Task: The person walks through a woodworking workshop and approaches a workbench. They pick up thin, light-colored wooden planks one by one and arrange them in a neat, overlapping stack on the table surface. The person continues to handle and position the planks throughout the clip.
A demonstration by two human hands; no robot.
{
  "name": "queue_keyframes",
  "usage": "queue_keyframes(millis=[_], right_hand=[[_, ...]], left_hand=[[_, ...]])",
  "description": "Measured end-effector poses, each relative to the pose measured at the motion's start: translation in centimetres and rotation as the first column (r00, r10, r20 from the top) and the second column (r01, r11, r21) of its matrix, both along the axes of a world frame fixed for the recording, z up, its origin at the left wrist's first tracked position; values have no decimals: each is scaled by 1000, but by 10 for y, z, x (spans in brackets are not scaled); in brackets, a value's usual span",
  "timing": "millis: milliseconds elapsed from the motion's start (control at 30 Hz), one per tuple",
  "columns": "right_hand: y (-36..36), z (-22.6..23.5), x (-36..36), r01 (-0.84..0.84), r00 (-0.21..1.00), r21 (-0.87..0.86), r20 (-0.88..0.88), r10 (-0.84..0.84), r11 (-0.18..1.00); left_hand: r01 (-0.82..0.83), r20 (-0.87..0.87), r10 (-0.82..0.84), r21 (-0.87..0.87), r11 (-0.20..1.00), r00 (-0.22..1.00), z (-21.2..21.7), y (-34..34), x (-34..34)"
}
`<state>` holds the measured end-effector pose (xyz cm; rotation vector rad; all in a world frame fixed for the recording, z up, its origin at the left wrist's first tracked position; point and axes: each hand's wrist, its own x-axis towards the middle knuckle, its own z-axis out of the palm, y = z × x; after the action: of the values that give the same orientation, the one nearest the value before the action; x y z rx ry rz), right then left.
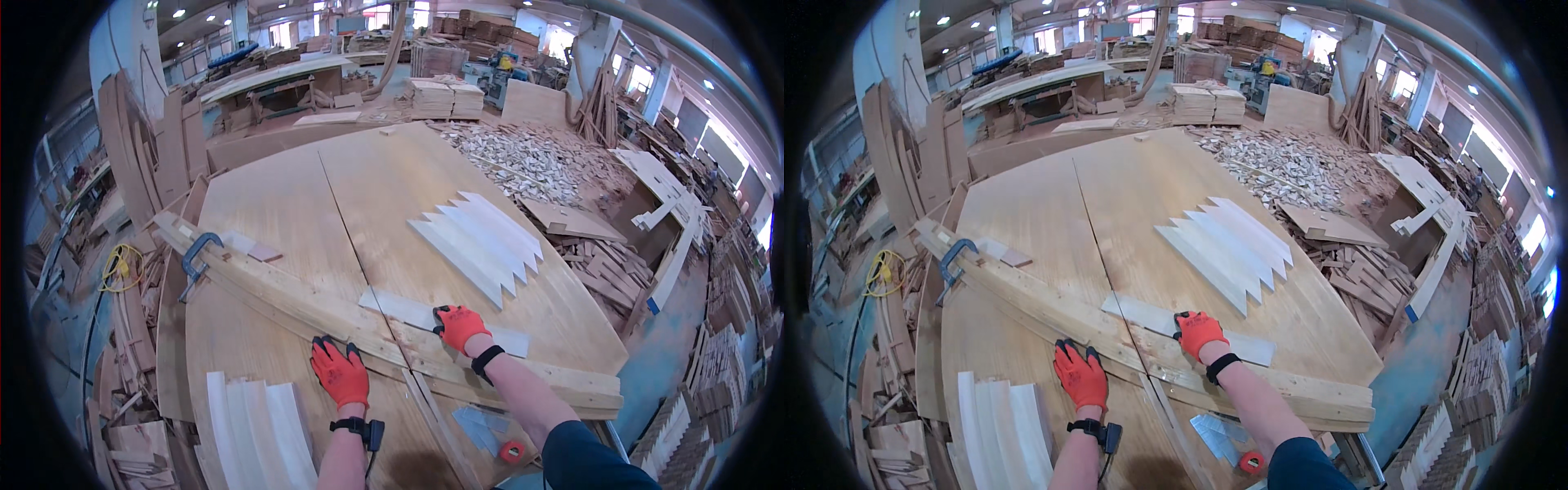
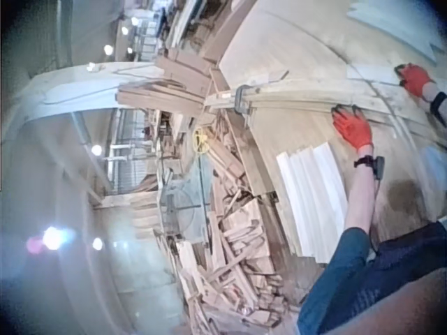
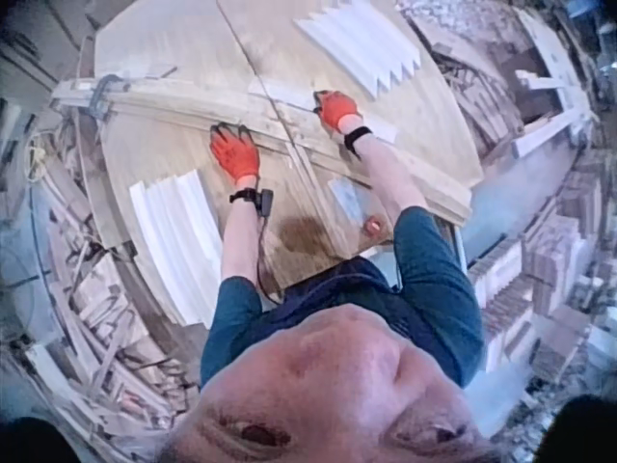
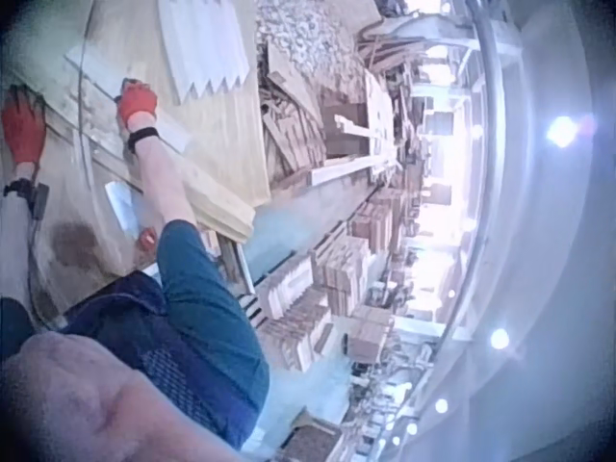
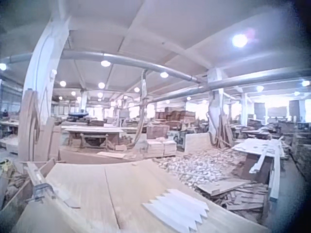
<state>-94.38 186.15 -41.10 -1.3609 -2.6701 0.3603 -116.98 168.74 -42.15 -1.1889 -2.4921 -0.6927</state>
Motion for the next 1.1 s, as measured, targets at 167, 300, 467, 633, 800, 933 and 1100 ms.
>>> queue_keyframes(millis=[167, 300, 467, 633, 800, 933, 1100], right_hand=[[-2, 15, 2, -21, 1000, 2, 22, 21, 1000], [-3, 28, -2, -40, 998, -21, 42, 40, 999], [-19, 29, 1, -49, 993, 45, 106, 44, 998], [-40, 18, 65, 11, 998, -42, -56, -13, 999], [-24, 52, 72, -173, 984, -403, -117, 137, 899], [-30, 63, 58, 41, 999, 122, -7, -40, 992], [-38, 55, 71, -167, 985, 28, 39, 166, 986]], left_hand=[[-6, 10, 6, -32, 999, 1000, 13, -2, 0], [-16, 2, 16, -45, 999, 1000, 27, -5, -3], [3, -15, -3, 34, 999, 1000, 41, -18, 4], [-38, -132, 35, -19, 999, 991, 19, -49, 50], [-40, -80, 35, -59, 997, 996, 41, -84, 57], [-13, 14, 13, -28, 1000, 1000, 48, -95, 62], [-28, 52, 20, 154, 988, 998, 69, -64, 52]])
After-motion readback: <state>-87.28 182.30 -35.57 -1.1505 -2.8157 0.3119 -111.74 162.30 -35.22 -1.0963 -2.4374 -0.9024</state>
